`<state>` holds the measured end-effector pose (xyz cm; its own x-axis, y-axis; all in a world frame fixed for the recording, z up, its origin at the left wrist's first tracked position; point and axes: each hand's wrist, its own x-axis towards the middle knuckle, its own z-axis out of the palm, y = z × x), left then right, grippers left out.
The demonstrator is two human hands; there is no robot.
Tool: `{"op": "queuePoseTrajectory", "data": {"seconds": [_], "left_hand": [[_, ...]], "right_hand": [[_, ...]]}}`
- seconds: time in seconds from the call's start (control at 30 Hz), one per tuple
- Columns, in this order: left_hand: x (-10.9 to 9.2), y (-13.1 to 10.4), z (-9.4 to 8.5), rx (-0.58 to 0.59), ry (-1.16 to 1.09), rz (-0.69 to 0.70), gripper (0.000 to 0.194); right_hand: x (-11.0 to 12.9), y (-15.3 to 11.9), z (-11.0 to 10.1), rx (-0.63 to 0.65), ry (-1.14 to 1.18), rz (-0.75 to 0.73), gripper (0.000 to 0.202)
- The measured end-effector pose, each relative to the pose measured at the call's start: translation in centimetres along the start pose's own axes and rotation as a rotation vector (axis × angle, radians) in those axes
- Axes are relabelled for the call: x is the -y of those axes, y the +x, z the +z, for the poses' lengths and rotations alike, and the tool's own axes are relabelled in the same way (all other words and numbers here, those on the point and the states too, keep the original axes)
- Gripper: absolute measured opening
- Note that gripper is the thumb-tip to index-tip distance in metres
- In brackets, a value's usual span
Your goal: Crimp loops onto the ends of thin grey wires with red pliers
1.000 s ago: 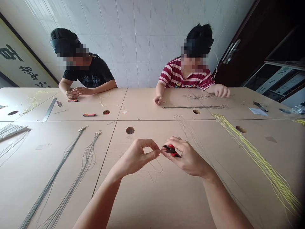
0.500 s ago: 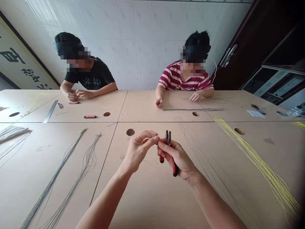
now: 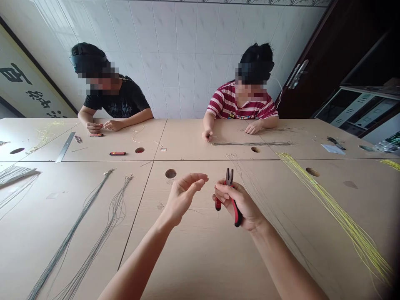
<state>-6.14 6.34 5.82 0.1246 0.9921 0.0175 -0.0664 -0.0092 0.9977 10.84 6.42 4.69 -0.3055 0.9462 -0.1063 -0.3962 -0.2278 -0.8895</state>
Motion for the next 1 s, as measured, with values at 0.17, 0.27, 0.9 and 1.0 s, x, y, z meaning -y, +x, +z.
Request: {"op": "queuePoseTrajectory", "data": {"seconds": [0.17,0.27,0.9,1.0], "left_hand": [[0.0,-0.1,-0.2,0.153,0.042,-0.007,0.024],[0.2,-0.2,0.0,0.210,0.025,-0.071,0.026],[-0.2,-0.7,1.1,0.316,-0.432,-0.242,0.017],[-0.3,-0.7,1.3,0.323,-0.430,-0.237,0.019]], "right_hand": [[0.4,-0.5,-0.4,0.104,0.048,0.037,0.026],[0.4,-0.9,-0.5,0.121,0.036,0.024,0.027],[-0.2,-1.3,-1.3,0.116,-0.075,0.011,0.024],[-0.1,-1.3,-1.2,0.107,-0.087,0.006,0.024]]}}
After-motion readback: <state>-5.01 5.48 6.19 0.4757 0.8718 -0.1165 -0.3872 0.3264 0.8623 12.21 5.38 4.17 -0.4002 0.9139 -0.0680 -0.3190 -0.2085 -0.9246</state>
